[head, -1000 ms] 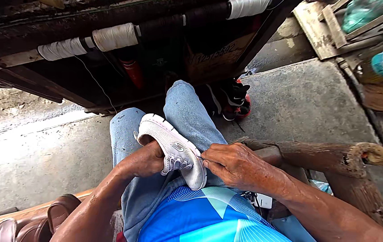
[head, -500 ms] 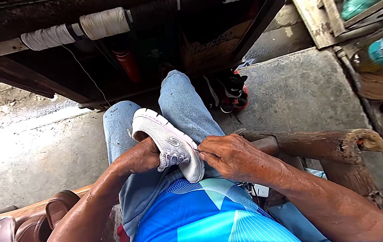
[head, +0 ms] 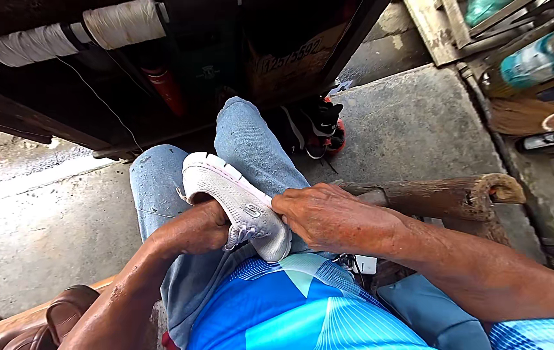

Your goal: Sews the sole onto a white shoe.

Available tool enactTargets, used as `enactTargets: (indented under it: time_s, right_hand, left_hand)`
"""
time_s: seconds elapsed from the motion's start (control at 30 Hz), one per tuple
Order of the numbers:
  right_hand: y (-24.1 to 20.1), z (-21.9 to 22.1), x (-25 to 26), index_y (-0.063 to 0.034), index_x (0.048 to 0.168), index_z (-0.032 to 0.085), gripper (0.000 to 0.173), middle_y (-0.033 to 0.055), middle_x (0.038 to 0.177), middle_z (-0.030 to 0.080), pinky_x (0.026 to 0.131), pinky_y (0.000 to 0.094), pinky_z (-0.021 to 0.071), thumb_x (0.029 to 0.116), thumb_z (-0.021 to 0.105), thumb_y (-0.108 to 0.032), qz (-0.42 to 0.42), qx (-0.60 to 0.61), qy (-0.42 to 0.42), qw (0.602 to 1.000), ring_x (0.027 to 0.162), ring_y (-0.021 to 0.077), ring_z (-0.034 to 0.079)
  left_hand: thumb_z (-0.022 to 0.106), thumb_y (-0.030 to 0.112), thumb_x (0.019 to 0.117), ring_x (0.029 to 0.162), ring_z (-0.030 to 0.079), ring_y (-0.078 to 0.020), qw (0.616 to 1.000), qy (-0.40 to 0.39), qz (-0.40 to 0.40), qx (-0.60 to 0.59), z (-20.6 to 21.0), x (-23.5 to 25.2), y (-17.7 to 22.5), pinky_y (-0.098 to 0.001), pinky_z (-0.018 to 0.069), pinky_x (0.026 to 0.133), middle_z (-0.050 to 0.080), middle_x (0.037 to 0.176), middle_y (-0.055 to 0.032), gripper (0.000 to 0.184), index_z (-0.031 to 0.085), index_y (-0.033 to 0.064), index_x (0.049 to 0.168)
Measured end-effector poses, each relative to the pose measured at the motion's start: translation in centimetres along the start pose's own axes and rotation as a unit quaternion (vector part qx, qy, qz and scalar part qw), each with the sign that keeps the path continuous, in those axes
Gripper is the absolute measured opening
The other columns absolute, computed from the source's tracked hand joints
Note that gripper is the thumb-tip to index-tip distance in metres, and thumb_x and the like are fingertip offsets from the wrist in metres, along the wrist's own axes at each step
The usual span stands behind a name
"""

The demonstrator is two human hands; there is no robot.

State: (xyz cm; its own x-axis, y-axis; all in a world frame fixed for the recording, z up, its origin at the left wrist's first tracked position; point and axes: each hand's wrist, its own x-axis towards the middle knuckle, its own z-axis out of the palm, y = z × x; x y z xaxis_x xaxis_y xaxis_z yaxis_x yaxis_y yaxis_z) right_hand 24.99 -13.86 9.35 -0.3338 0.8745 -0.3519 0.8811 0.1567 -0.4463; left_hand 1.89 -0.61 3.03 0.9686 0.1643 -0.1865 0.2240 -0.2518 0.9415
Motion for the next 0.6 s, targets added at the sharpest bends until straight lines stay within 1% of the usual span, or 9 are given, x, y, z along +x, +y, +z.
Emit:
enactTargets:
  time_s: [0.07, 0.1, 0.17, 0.23, 0.27, 0.37, 0.47, 0.53, 0.6]
  right_hand:
    - [0.3, 0.0, 0.6, -0.0122, 0.104, 0.065, 0.011, 0.0032, 0.086, 0.064, 0.068, 0.0395, 0.0526, 0.1021, 0.055, -0.017, 0.013, 0.025, -0.017, 0.999, 0.08, 0.019, 0.065]
    - [0.9, 0.5, 0.6, -0.013, 0.101, 0.065, 0.012, 0.0018, 0.083, 0.063, 0.067, 0.039, 0.0521, 0.103, 0.055, -0.019, 0.007, 0.038, 0.003, 0.999, 0.078, 0.0175, 0.065]
    - [2.2, 2.0, -0.1, -0.016, 0.096, 0.064, 0.019, -0.0019, 0.07, 0.06, 0.057, 0.0375, 0.0497, 0.1054, 0.051, -0.027, -0.009, 0.026, 0.083, 0.996, 0.066, 0.0154, 0.063]
    - [3.4, 3.4, -1.0, -0.0126, 0.091, 0.064, 0.028, 0.0005, 0.062, 0.056, 0.047, 0.04, 0.0472, 0.1061, 0.049, -0.03, -0.002, 0.022, 0.185, 0.982, 0.055, 0.0191, 0.06]
    - [4.2, 3.5, -1.5, -0.0112, 0.091, 0.066, 0.031, 0.0014, 0.06, 0.056, 0.045, 0.0414, 0.0471, 0.1064, 0.048, -0.031, 0.023, 0.031, 0.226, 0.973, 0.052, 0.0199, 0.06]
    - [6.3, 2.4, -2.7, -0.0099, 0.099, 0.07, 0.031, 0.0014, 0.065, 0.059, 0.048, 0.0401, 0.0473, 0.1075, 0.049, -0.03, 0.108, 0.078, 0.294, 0.947, 0.054, 0.0166, 0.058]
    - [8.2, 2.2, -3.5, -0.007, 0.103, 0.07, 0.028, 0.0063, 0.073, 0.064, 0.057, 0.0438, 0.0496, 0.1076, 0.051, -0.026, 0.186, 0.093, 0.333, 0.92, 0.062, 0.0194, 0.061]
    - [8.5, 2.9, -3.4, -0.0087, 0.102, 0.07, 0.026, 0.0031, 0.072, 0.062, 0.056, 0.0391, 0.0493, 0.1068, 0.052, -0.026, 0.183, 0.12, 0.327, 0.919, 0.06, 0.015, 0.058]
    - [7.6, 3.5, -3.2, -0.0104, 0.108, 0.07, 0.022, -0.0023, 0.069, 0.057, 0.048, 0.026, 0.0449, 0.1072, 0.052, -0.024, 0.138, 0.219, 0.302, 0.918, 0.053, 0.007, 0.051]
  left_hand:
    - [0.063, 0.014, 0.0904, 0.078, 0.062, 0.0093, 1.0, -0.007, 0.005, -0.003, -0.2, 0.7, 0.2, -0.0155, 0.0526, 0.072, 0.067, 0.079, 0.0133, 0.01, 0.072, 0.0152, 0.088]
    - [0.063, 0.012, 0.0896, 0.077, 0.062, 0.0091, 1.0, 0.0, 0.01, -0.017, -0.2, 1.0, 0.1, -0.0148, 0.0529, 0.071, 0.067, 0.078, 0.0132, 0.01, 0.072, 0.015, 0.087]
    - [0.063, 0.009, 0.0891, 0.076, 0.062, 0.0088, 0.999, 0.02, 0.016, -0.042, -0.1, 1.2, 0.0, -0.0139, 0.0534, 0.071, 0.068, 0.078, 0.0132, 0.011, 0.072, 0.0151, 0.086]
    - [0.064, 0.007, 0.0872, 0.076, 0.063, 0.0084, 0.998, 0.038, 0.016, -0.053, 0.1, 1.2, -0.1, -0.0139, 0.0538, 0.07, 0.068, 0.078, 0.0128, 0.011, 0.072, 0.0146, 0.086]
    - [0.065, 0.006, 0.0863, 0.076, 0.063, 0.0081, 0.997, 0.042, 0.019, -0.058, 0.2, 1.2, -0.2, -0.0139, 0.0541, 0.07, 0.068, 0.078, 0.0125, 0.011, 0.072, 0.0143, 0.086]
    - [0.065, 0.007, 0.0869, 0.078, 0.063, 0.0084, 0.996, 0.052, 0.034, -0.057, 0.0, 0.9, -0.8, -0.0137, 0.0544, 0.072, 0.069, 0.08, 0.0132, 0.011, 0.072, 0.0152, 0.089]
    - [0.063, 0.007, 0.0896, 0.083, 0.065, 0.0063, 0.995, 0.059, 0.049, -0.065, -0.2, 0.5, -1.7, -0.0164, 0.056, 0.078, 0.071, 0.086, 0.0117, 0.012, 0.073, 0.0142, 0.093]
    - [0.063, 0.007, 0.0898, 0.084, 0.066, 0.0061, 0.993, 0.079, 0.053, -0.065, -0.3, 0.2, -2.1, -0.0164, 0.0564, 0.078, 0.071, 0.086, 0.0121, 0.013, 0.073, 0.0151, 0.093]
    - [0.063, 0.01, 0.0907, 0.079, 0.066, 0.0056, 0.993, 0.11, 0.036, -0.029, -0.3, -0.6, -2.2, -0.0174, 0.0565, 0.073, 0.071, 0.081, 0.0115, 0.012, 0.073, 0.0159, 0.088]
